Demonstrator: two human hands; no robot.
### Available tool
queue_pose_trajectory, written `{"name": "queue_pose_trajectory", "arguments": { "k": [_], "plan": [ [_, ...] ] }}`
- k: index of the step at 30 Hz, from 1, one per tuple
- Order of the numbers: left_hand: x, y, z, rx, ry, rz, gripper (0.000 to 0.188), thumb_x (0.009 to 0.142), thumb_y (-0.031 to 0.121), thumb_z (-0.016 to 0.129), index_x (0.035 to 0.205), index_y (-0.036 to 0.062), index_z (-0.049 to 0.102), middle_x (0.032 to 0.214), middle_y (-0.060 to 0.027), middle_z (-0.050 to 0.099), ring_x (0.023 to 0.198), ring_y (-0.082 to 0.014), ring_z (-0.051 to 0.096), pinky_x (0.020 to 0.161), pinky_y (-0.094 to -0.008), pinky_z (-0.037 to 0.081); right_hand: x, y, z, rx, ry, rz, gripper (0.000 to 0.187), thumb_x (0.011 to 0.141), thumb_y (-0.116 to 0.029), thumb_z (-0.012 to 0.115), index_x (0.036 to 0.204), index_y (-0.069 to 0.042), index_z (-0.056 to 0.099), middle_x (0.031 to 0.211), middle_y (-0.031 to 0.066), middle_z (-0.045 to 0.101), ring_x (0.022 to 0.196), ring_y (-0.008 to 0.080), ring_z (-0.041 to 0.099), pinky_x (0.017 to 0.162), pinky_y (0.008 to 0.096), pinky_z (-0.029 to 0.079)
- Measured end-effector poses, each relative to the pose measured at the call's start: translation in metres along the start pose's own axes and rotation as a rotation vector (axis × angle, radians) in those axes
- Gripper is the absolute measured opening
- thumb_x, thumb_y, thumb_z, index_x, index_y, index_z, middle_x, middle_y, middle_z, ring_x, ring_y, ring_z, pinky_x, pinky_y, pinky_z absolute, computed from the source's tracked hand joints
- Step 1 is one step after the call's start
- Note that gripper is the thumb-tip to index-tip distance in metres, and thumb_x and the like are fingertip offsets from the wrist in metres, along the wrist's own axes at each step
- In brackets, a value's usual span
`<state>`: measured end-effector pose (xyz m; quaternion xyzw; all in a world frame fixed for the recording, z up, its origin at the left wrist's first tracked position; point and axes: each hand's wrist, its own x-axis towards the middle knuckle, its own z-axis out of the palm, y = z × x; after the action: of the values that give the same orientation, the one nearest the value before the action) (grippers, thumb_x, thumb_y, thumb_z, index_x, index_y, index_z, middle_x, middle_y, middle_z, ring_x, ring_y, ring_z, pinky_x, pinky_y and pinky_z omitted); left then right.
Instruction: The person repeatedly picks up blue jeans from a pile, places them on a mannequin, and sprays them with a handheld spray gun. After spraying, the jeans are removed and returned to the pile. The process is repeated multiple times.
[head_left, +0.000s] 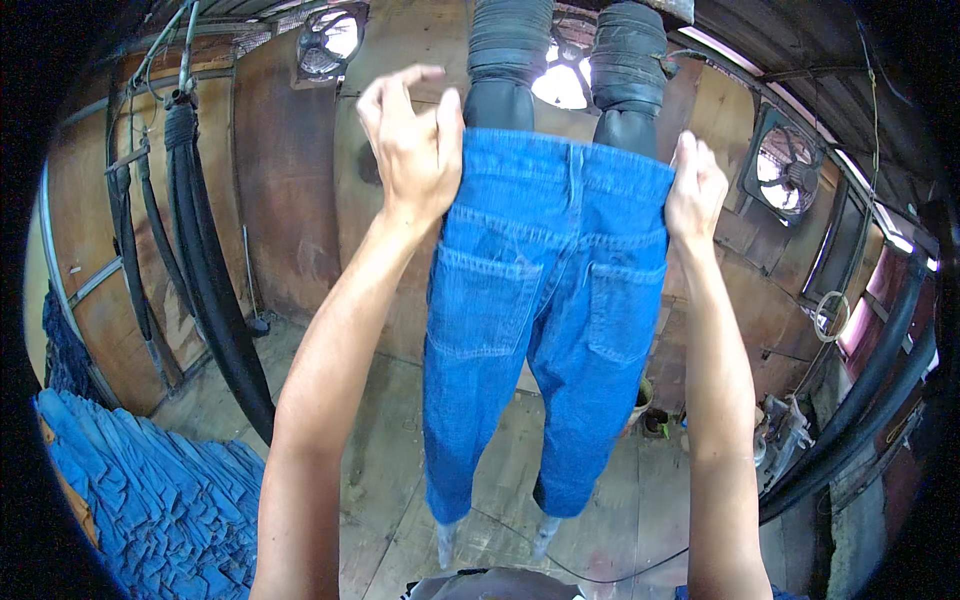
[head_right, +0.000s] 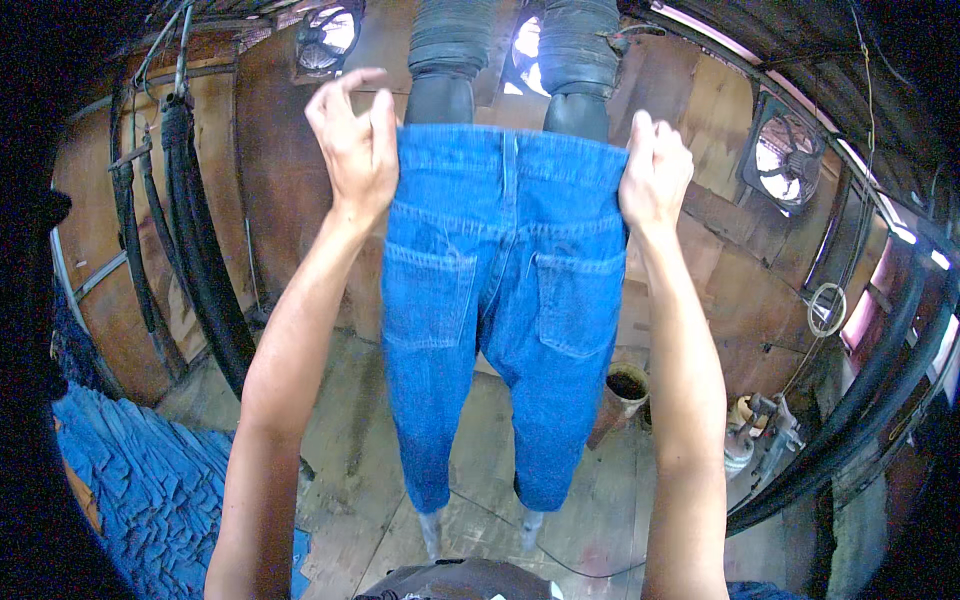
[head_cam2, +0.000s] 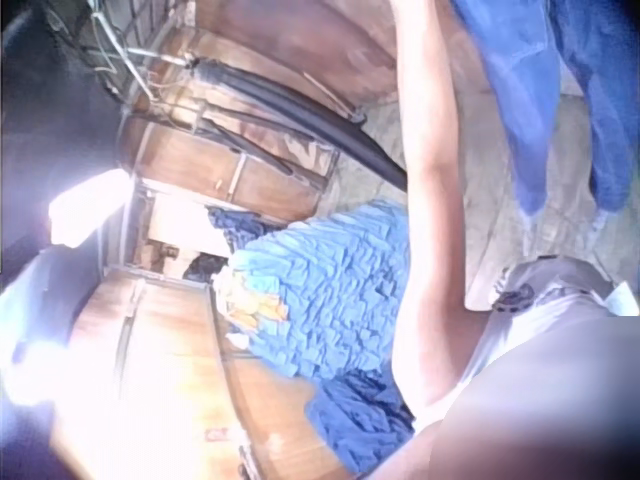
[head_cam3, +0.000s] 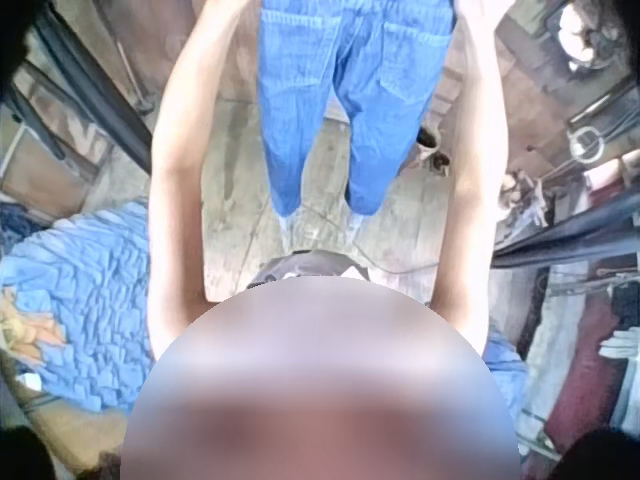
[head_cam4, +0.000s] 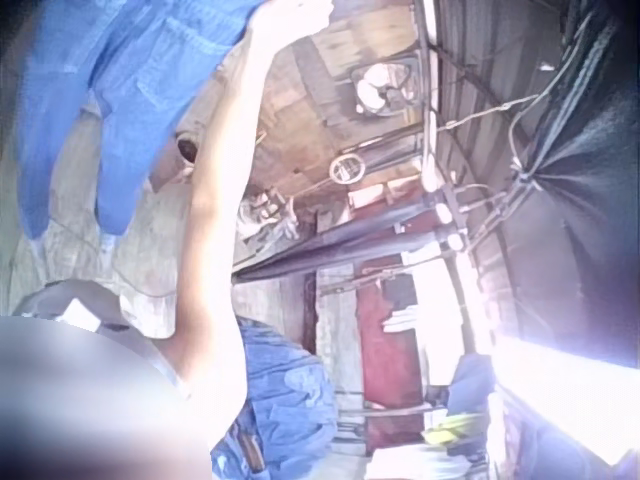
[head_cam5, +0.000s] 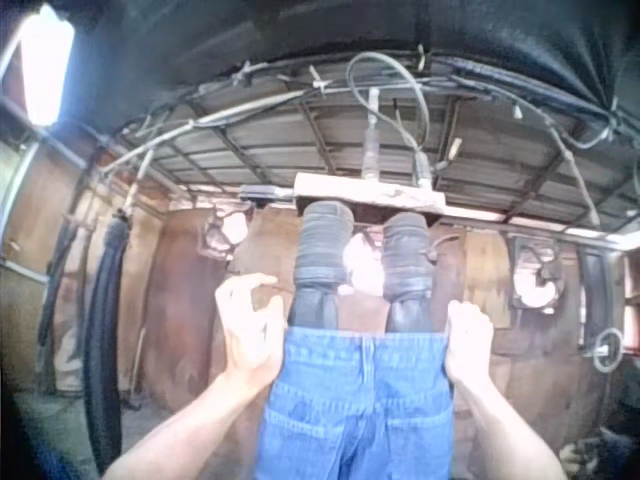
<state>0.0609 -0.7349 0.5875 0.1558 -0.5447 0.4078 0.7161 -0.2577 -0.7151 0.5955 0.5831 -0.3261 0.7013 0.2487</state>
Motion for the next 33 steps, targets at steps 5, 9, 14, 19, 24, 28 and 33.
{"name": "queue_pose_trajectory", "arguments": {
  "k": [5, 9, 14, 19, 24, 28, 33],
  "plan": [
    [0.04, 0.005, 0.01, -0.409, -0.071, -0.537, 0.043, 0.104, 0.037, 0.055, 0.093, -0.0005, 0.074, 0.108, -0.0089, 0.067, 0.1, -0.0185, 0.055, 0.09, -0.0391, 0.044, 0.042, 0.024, 0.016, 0.562, -0.309, 0.416, 0.04, 0.107, -0.039, 0.05, 0.105, -0.003, 0.066, 0.102, 0.0047, 0.066, 0.091, 0.0181, 0.061, 0.083, 0.036, 0.048],
    [-0.002, 0.021, 0.005, -1.181, -0.366, -1.426, 0.075, 0.105, 0.066, 0.034, 0.13, 0.0019, 0.062, 0.123, -0.0131, 0.067, 0.109, -0.0193, 0.064, 0.094, -0.0387, 0.054, -0.009, 0.045, 0.028, 0.73, -0.477, 0.904, 0.039, 0.109, -0.036, 0.048, 0.115, -0.003, 0.069, 0.111, 0.0045, 0.069, 0.098, 0.0173, 0.063, 0.09, 0.0344, 0.05],
    [-0.026, 0.018, 0.02, -1.341, -0.607, -1.584, 0.076, 0.104, 0.067, 0.034, 0.131, 0.0018, 0.062, 0.125, -0.0139, 0.067, 0.11, -0.0202, 0.064, 0.095, -0.039, 0.053, -0.037, 0.058, 0.046, 0.688, -0.252, 0.89, 0.036, 0.108, -0.031, 0.048, 0.109, -0.002, 0.07, 0.102, 0.0039, 0.07, 0.095, 0.0152, 0.063, 0.089, 0.0334, 0.05],
    [-0.03, 0.003, 0.022, -1.368, -0.725, -1.553, 0.076, 0.104, 0.068, 0.035, 0.131, 0.0017, 0.062, 0.128, -0.0148, 0.066, 0.111, -0.021, 0.064, 0.096, -0.0394, 0.053, 0.0, 0.0, 0.03, 0.486, 0.243, 0.147, 0.034, 0.107, -0.027, 0.05, 0.105, -0.001, 0.071, 0.099, 0.0054, 0.071, 0.095, 0.015, 0.063, 0.091, 0.0329, 0.049],
    [-0.036, -0.026, 0.033, -1.346, -0.685, -1.463, 0.074, 0.104, 0.066, 0.037, 0.131, 0.002, 0.062, 0.124, -0.0133, 0.067, 0.111, -0.0215, 0.065, 0.097, -0.0393, 0.053, -0.012, -0.089, 0.061, -0.277, -0.01, -0.496, 0.029, 0.092, -0.03, 0.069, 0.106, -0.005, 0.067, 0.119, 0.0163, 0.061, 0.118, 0.0351, 0.054, 0.104, 0.0485, 0.039],
    [0.028, -0.063, 0.02, -0.67, -0.227, -1.181, 0.067, 0.104, 0.062, 0.042, 0.127, 0.002, 0.064, 0.12, -0.0101, 0.071, 0.117, -0.0213, 0.063, 0.106, -0.0401, 0.048, -0.018, -0.101, 0.085, -0.298, 0.023, -0.467, 0.027, 0.09, -0.03, 0.071, 0.101, -0.006, 0.064, 0.124, 0.0175, 0.056, 0.121, 0.0369, 0.05, 0.103, 0.0493, 0.036],
    [0.183, -0.085, -0.05, -1.162, -0.204, -0.581, 0.059, 0.1, 0.057, 0.054, 0.121, 0.0021, 0.048, 0.121, -0.0128, 0.046, 0.112, -0.0239, 0.041, 0.098, -0.0396, 0.031, -0.02, -0.082, 0.099, -0.264, -0.049, -0.477, 0.02, 0.09, -0.021, 0.068, 0.099, -0.005, 0.063, 0.123, 0.0191, 0.056, 0.12, 0.0377, 0.05, 0.103, 0.0508, 0.036]
  ]
}}
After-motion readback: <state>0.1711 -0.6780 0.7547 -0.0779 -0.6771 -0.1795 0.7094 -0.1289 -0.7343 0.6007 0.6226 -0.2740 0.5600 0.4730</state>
